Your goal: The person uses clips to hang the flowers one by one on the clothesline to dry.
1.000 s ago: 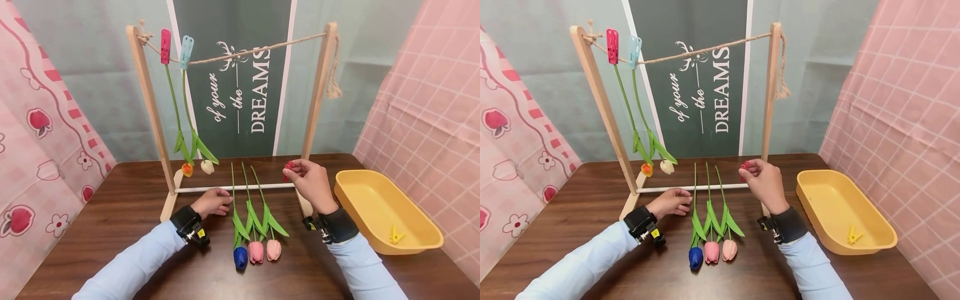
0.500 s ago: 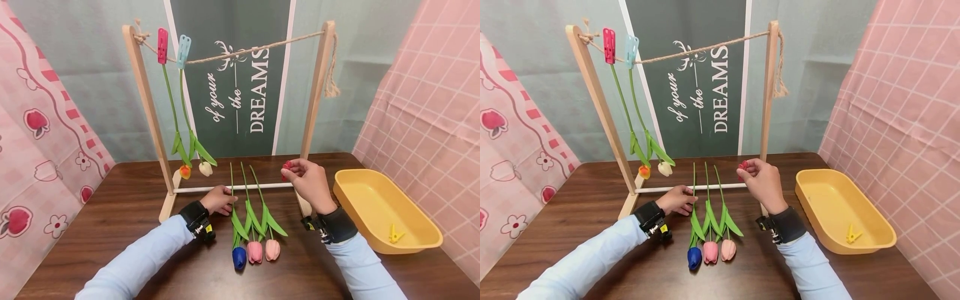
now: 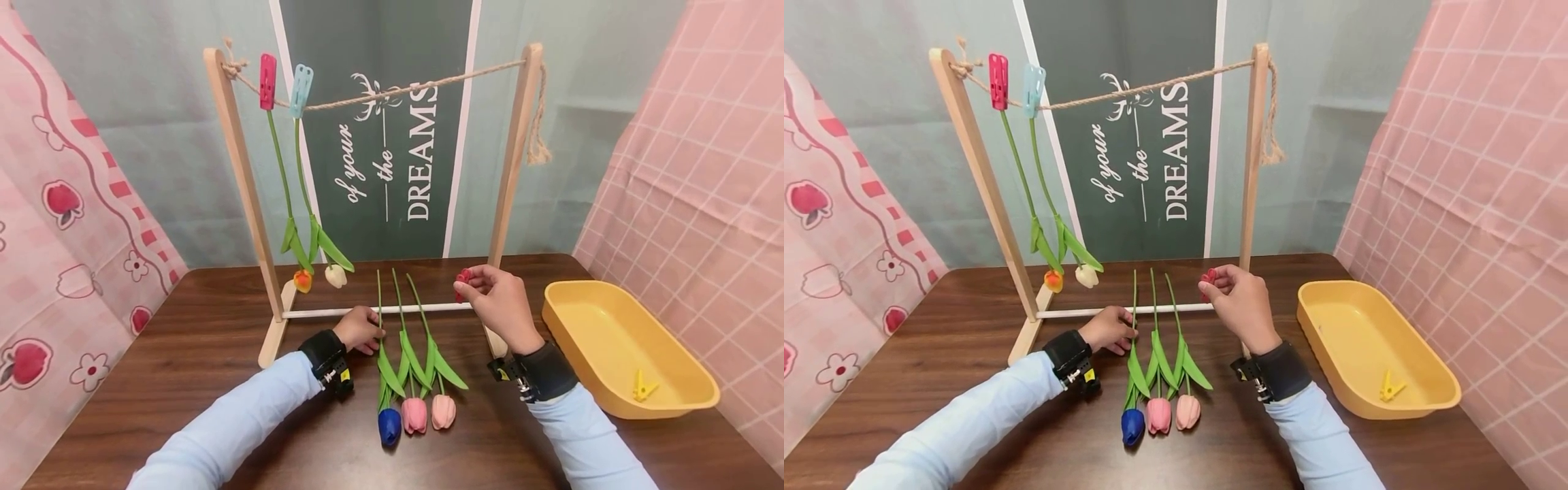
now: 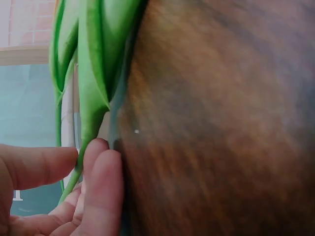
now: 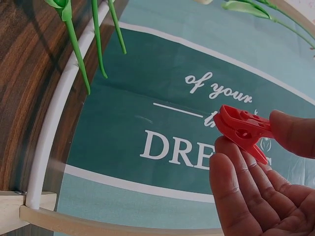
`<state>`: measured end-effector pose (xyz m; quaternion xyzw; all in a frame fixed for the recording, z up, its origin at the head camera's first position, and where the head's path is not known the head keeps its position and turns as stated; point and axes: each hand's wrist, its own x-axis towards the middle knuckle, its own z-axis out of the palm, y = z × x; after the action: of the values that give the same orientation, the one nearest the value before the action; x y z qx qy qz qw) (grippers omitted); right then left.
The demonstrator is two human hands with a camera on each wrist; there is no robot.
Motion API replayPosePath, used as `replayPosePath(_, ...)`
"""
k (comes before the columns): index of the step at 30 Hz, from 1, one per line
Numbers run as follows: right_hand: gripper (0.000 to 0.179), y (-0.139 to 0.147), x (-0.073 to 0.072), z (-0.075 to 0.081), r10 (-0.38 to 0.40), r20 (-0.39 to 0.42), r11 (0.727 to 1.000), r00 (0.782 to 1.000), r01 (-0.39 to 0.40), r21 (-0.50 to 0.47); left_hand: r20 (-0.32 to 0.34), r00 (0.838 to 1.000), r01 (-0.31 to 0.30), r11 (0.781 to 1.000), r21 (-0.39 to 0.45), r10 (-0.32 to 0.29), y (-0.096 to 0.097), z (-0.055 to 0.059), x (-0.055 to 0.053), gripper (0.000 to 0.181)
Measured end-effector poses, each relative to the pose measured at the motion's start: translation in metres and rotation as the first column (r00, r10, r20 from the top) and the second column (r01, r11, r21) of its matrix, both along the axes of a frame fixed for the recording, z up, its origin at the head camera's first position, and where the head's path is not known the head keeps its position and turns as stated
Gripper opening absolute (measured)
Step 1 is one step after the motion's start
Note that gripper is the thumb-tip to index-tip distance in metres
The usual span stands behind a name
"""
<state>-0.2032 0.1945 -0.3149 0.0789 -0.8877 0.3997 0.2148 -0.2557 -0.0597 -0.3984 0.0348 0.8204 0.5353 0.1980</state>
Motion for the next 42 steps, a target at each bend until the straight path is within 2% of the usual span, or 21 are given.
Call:
replayPosePath(4, 0.023, -0.002, 0.0, 0.0, 0.003, 0.006, 1.0, 1.0, -0.003, -0.003, -0.016, 1.0, -0.009, 1.0, 0.006, 0.009, -0.002, -0.004, 0.0, 0.016)
replayPosePath(8, 0.024, -0.004, 0.0, 0.0, 0.004, 0.015, 1.0, 1.0, -0.004, -0.003, -0.013, 1.0, -0.024, 0.999, 0.048, 0.024, -0.006, -0.006, 0.003, 0.017)
replayPosePath(16, 0.024, -0.006, 0.001, 0.0, 0.008, 0.033, 1.0, 0.999, -0.008, -0.003, -0.028, 0.999, -0.011, 0.992, 0.123, 0.015, -0.012, 0.001, 0.011, 0.015)
replayPosePath(21, 0.025, -0.006, 0.001, -0.001, 0.01, 0.031, 1.0, 0.999, -0.01, 0.0, -0.05, 0.999, 0.006, 0.986, 0.165, 0.002, -0.016, 0.013, 0.014, 0.018)
replayPosePath(28, 0.024, -0.006, 0.001, -0.001, 0.01, 0.025, 1.0, 1.0, -0.01, -0.003, -0.109, 0.994, 0.047, 0.984, 0.174, -0.028, -0.022, 0.031, 0.02, 0.017)
replayPosePath(36, 0.025, -0.005, 0.002, -0.001, 0.014, 0.019, 1.0, 1.0, -0.014, -0.005, -0.203, 0.975, 0.126, 0.977, 0.173, -0.089, -0.032, 0.052, 0.029, 0.015)
replayPosePath(42, 0.024, -0.005, 0.002, -0.002, 0.014, 0.014, 1.0, 1.0, -0.014, 0.007, -0.249, 0.962, 0.15, 0.976, 0.158, -0.108, -0.039, 0.064, 0.034, 0.011)
